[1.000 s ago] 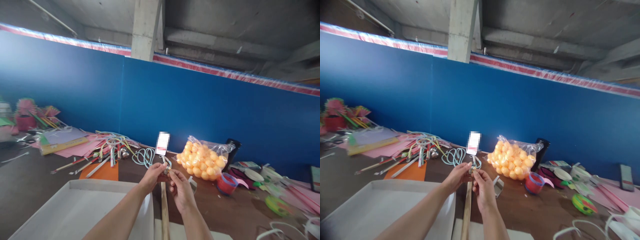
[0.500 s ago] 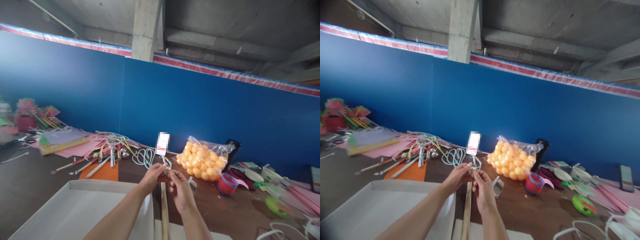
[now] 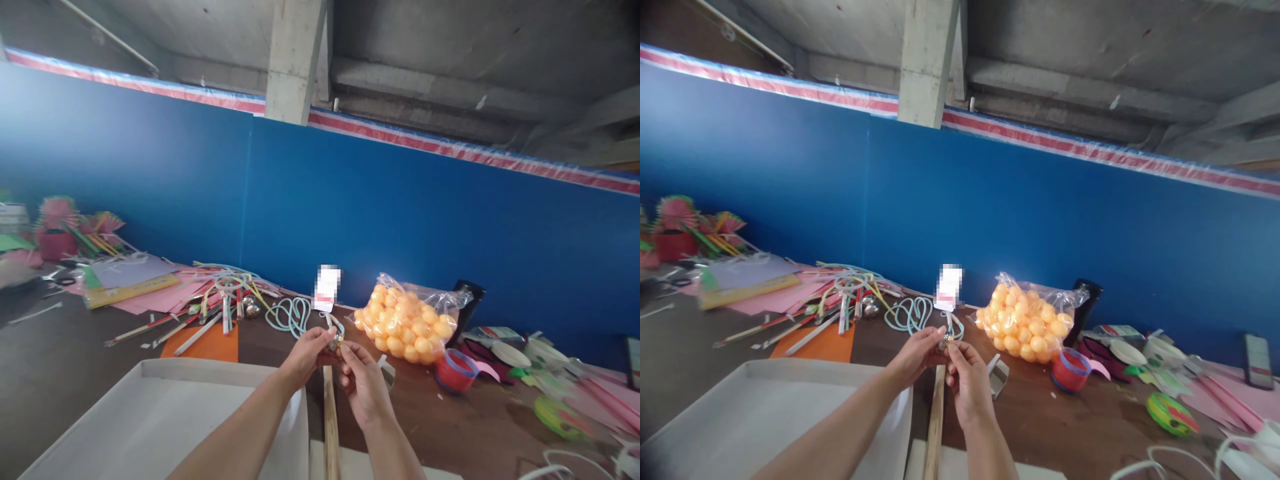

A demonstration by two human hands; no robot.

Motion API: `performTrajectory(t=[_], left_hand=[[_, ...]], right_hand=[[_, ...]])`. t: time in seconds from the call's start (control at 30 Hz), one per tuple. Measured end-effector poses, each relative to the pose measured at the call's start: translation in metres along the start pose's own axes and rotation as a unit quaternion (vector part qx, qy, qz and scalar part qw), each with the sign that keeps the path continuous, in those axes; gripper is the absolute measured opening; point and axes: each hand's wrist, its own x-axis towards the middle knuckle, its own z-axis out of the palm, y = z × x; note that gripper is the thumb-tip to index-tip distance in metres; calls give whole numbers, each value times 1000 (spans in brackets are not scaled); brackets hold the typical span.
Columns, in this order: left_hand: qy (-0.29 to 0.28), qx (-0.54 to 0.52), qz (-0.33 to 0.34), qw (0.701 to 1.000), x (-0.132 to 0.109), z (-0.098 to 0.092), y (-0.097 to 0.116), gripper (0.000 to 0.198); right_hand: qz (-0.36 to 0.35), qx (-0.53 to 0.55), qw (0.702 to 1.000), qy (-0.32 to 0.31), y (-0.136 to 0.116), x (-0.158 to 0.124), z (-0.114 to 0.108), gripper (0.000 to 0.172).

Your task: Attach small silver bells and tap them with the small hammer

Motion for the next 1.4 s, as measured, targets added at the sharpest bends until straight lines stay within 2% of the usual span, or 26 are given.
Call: performTrajectory(t=[0.63, 1.03, 1.4], left_hand=[[6, 46, 13, 999, -2, 4, 3, 30], [18, 75, 20, 997, -1, 3, -1, 31], [40, 94, 14, 995, -2, 4, -3, 33]], right_hand=[[-4, -2, 1000, 19, 1, 1, -1, 20], [-41, -91, 994, 40, 5, 2, -2, 21], [-22, -118, 992, 44, 7, 5, -9, 22]])
